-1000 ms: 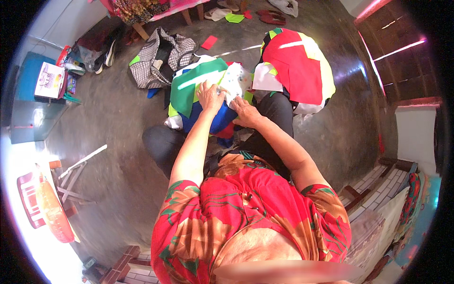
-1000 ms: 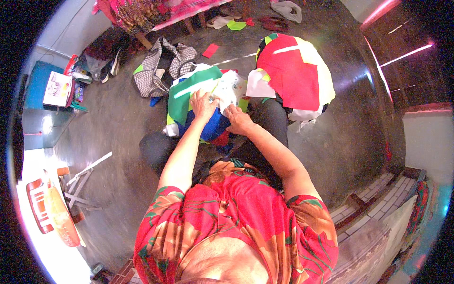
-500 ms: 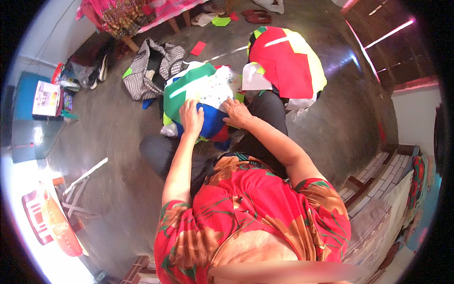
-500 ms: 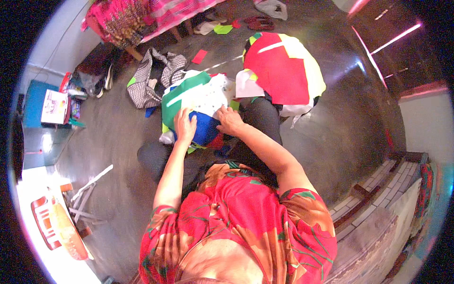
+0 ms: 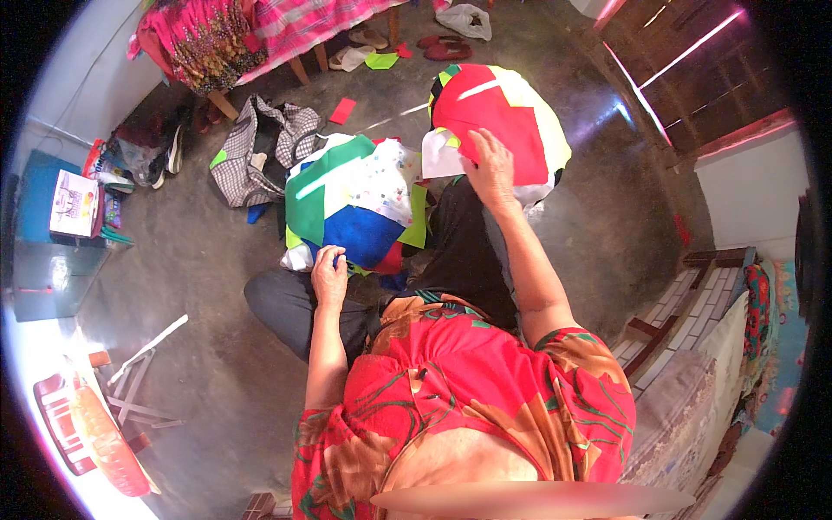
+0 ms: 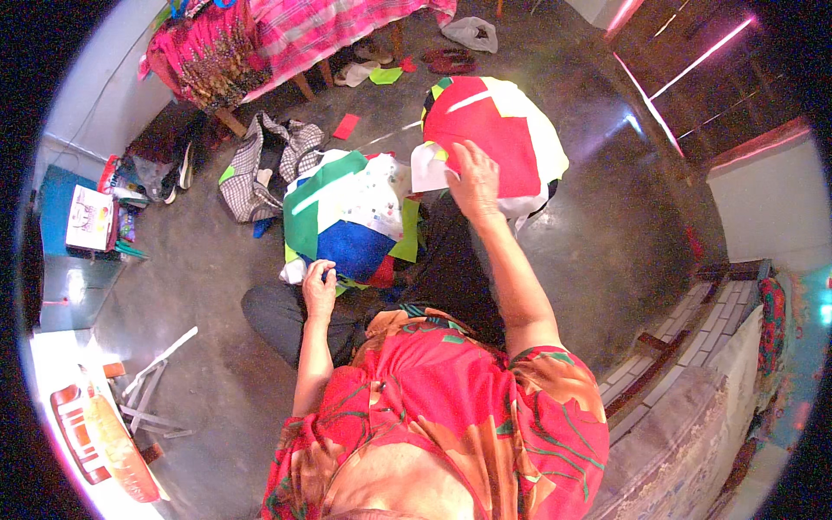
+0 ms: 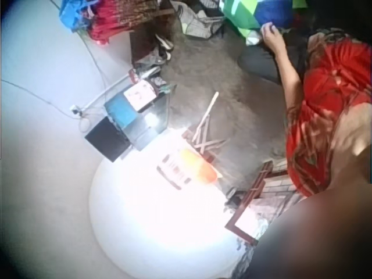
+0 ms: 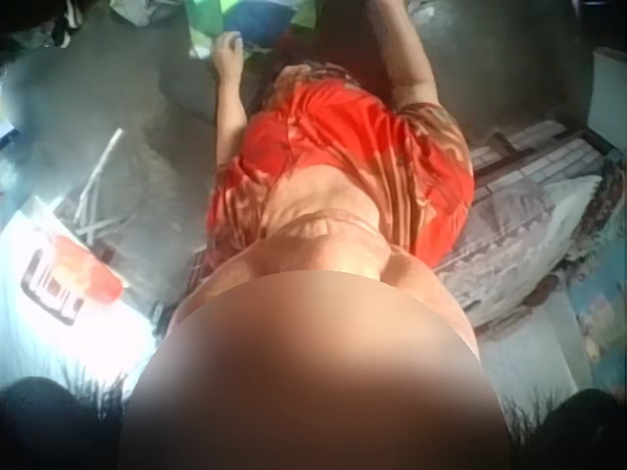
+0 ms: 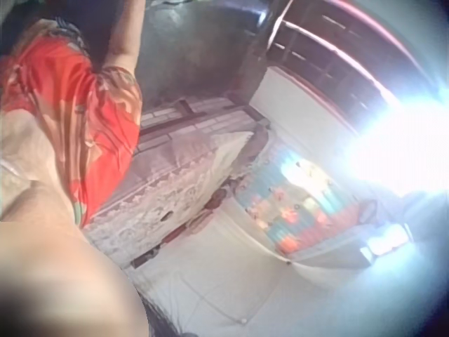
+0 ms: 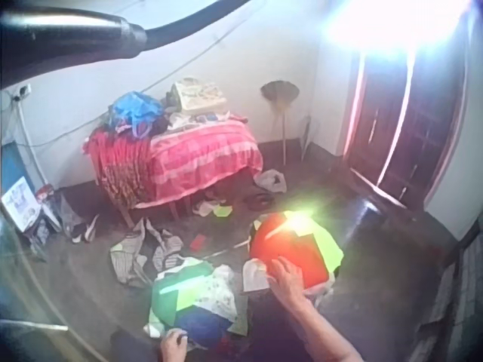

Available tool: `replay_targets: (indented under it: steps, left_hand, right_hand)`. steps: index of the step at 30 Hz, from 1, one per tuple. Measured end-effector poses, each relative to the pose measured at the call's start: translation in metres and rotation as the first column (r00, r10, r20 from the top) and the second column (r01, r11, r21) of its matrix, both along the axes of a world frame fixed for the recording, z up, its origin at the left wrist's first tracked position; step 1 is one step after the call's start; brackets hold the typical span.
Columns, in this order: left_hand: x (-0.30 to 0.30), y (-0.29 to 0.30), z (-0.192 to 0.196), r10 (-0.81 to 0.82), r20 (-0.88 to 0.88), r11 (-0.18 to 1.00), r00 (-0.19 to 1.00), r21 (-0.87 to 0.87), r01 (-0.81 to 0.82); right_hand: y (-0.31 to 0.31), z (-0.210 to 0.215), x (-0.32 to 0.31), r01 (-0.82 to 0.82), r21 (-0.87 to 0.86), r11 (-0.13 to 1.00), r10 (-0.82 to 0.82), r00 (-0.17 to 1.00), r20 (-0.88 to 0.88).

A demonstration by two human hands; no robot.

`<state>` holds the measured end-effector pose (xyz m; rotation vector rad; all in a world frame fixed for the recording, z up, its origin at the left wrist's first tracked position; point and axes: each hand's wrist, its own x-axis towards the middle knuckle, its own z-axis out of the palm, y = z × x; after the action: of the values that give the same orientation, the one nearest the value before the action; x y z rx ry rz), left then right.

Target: The person sits on the floor and sorts colorful fabric pieces into two piles. She repeatedly picks up individual pieces, folds or aligns them, and places them onto one of the two growing stacks on her lap.

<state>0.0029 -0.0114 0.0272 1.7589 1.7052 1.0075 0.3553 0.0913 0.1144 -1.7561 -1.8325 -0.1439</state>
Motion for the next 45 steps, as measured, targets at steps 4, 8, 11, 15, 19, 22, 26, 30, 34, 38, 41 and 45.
replay_targets:
  steps: [4,8,11,15,19,22,26,30,34,38,41,45]
  left_hand:
    - [0.003,0.0,0.0,-0.048,-0.01,0.999,0.999,-0.009,0.048]
    - [0.002,0.0,0.0,-0.077,-0.029,0.997,0.997,-0.025,0.076]
    - [0.001,-0.001,-0.004,-0.074,-0.031,0.997,0.997,-0.025,0.073]
    - [-0.001,-0.001,-0.01,-0.084,-0.06,0.996,0.995,-0.038,0.081]
    - [0.001,0.001,-0.015,-0.087,-0.071,0.99,0.994,-0.122,0.078]
    - [0.002,0.002,-0.016,-0.096,-0.108,0.985,0.989,-0.151,0.079]
    - [0.0,0.002,-0.02,-0.11,-0.115,0.989,0.987,-0.111,0.098]
    - [0.0,0.002,-0.024,-0.109,-0.116,0.99,0.987,-0.102,0.097]
    - [0.0,0.001,-0.022,-0.119,-0.111,0.986,0.987,-0.134,0.104]
    - [-0.001,0.001,-0.019,-0.12,-0.111,0.985,0.987,-0.135,0.104]
    - [-0.002,0.0,-0.019,-0.11,-0.115,0.988,0.987,-0.121,0.096]
    - [0.0,0.001,-0.018,-0.111,-0.112,0.989,0.988,-0.111,0.098]
  right_hand:
    - [-0.025,-0.008,0.032,0.097,-0.184,0.978,-0.072,0.988,0.138]
    - [-0.032,-0.015,0.046,0.014,-0.227,0.974,-0.007,0.999,0.034]
    - [-0.03,-0.024,0.055,-0.088,-0.163,0.983,0.095,0.995,0.036]
    - [-0.031,-0.027,0.052,-0.076,-0.135,0.988,0.078,0.997,0.01]
    - [-0.029,-0.043,0.045,0.004,-0.05,0.999,-0.003,1.0,0.025]
    - [-0.028,-0.052,0.043,0.014,-0.01,1.0,-0.014,1.0,-0.002]
    - [-0.028,-0.053,0.051,-0.045,-0.02,0.999,0.043,0.996,-0.084]
    - [-0.028,-0.047,0.063,-0.116,-0.033,0.993,0.107,0.973,-0.204]
    - [-0.029,-0.042,0.065,-0.118,0.01,0.993,0.108,0.869,-0.484]
    - [-0.032,-0.031,0.057,-0.002,0.027,1.0,0.024,0.497,-0.867]
    - [-0.04,0.004,0.034,0.058,0.02,0.998,0.001,0.321,-0.947]
    - [-0.043,0.013,0.018,-0.082,0.109,0.991,0.128,0.275,-0.953]
